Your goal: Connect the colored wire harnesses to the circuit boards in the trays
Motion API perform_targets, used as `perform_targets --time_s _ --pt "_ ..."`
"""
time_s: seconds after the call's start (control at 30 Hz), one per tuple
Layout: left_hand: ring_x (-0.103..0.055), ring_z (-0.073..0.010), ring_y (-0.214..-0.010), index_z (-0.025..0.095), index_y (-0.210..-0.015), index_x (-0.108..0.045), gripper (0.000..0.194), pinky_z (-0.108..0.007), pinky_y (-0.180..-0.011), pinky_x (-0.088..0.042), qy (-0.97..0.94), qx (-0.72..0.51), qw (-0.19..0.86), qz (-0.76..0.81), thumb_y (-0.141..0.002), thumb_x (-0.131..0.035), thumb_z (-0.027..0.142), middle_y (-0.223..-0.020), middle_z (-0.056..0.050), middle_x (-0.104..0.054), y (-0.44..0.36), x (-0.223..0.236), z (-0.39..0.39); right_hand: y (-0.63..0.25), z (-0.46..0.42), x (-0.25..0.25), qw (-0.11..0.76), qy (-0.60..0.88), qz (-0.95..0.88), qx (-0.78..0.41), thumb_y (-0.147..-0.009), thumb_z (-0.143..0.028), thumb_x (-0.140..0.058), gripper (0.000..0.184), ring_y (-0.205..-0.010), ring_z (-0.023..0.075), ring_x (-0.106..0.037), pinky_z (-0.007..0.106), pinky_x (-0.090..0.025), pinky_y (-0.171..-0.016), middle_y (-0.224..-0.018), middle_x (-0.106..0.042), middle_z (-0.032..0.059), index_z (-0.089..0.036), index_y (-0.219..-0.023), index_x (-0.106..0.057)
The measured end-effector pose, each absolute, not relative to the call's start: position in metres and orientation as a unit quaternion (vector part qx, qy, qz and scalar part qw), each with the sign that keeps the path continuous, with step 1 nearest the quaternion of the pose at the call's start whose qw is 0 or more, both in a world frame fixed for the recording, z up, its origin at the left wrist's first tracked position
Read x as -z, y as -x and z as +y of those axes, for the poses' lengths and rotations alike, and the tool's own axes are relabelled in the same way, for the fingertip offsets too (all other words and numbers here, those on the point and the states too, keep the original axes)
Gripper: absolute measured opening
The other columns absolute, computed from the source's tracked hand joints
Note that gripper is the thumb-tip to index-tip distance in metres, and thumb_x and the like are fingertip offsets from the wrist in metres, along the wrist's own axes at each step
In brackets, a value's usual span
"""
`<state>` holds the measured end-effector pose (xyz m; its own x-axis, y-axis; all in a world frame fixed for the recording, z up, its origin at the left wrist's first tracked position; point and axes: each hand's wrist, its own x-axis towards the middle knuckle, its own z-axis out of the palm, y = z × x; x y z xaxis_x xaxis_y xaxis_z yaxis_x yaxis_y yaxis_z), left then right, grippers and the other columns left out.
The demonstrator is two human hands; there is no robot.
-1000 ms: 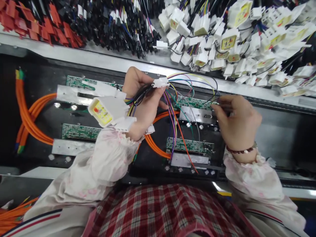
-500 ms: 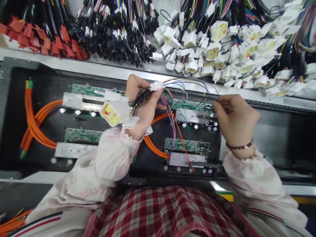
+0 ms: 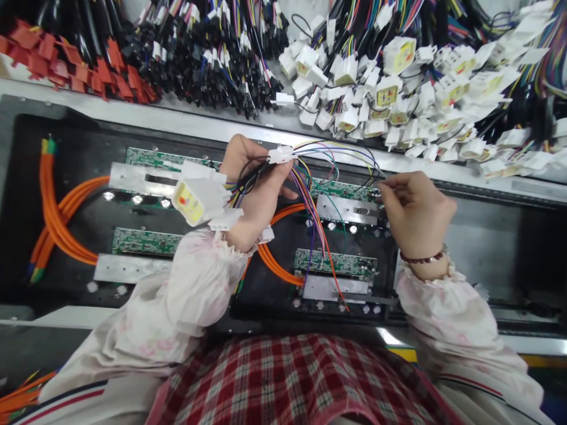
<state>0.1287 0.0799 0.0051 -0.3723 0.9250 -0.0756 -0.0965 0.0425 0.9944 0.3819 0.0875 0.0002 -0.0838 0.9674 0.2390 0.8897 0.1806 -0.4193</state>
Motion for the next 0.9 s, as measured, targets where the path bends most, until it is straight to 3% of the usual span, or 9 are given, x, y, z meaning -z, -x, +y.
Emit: perform_targets --time_s 0.47,0.63,0.8,0.9 --pt "-0.071 -0.0142 -0.057 0.025 -0.082 -0.046 0.032 -0.022 -0.042 -0.056 -0.359 -0.538 0.403 0.648 -0.084 -0.075 0.012 -0.068 0.009 -0.066 -0.133 -0.022 0.078 -0.373 0.092 -0.001 0.221 0.664 -0.712 -0.057 -0.089 -0.038 -0.063 0.015 -0.069 0.0217 -0.066 0.035 -0.045 -0.064 -0.067 -0.064 0.0008 -0.023 -0.086 -0.064" --pt "-0.073 -0.0148 -0.064 0.026 -0.083 -0.044 0.036 -0.024 -0.045 -0.058 -0.364 -0.553 0.404 0.631 -0.083 -0.079 0.017 -0.075 0.008 -0.066 -0.130 -0.017 0.076 -0.371 0.090 -0.005 0.211 0.669 -0.710 -0.064 -0.090 -0.037 -0.063 0.011 -0.066 0.0210 -0.064 0.038 -0.045 -0.066 -0.075 -0.067 0.0036 -0.026 -0.087 -0.063" --pt "-0.069 -0.0101 -0.059 0.022 -0.084 -0.064 0.011 -0.020 -0.044 -0.055 -0.336 -0.477 0.446 0.679 -0.091 -0.071 0.020 -0.081 0.002 -0.071 -0.130 -0.015 0.081 -0.372 0.092 -0.006 0.199 0.666 -0.712 -0.096 -0.094 -0.039 -0.057 0.008 -0.069 0.0237 -0.065 0.043 -0.048 -0.068 -0.081 -0.069 0.0021 -0.035 -0.091 -0.063" --pt "-0.066 -0.0071 -0.053 0.018 -0.082 -0.069 0.014 -0.017 -0.042 -0.052 -0.310 -0.440 0.470 0.699 -0.095 -0.066 0.018 -0.079 0.000 -0.072 -0.132 -0.019 0.084 -0.374 0.093 -0.012 0.188 0.659 -0.718 -0.123 -0.095 -0.041 -0.057 0.007 -0.075 0.0257 -0.067 0.045 -0.050 -0.069 -0.083 -0.070 0.0003 -0.039 -0.096 -0.063"
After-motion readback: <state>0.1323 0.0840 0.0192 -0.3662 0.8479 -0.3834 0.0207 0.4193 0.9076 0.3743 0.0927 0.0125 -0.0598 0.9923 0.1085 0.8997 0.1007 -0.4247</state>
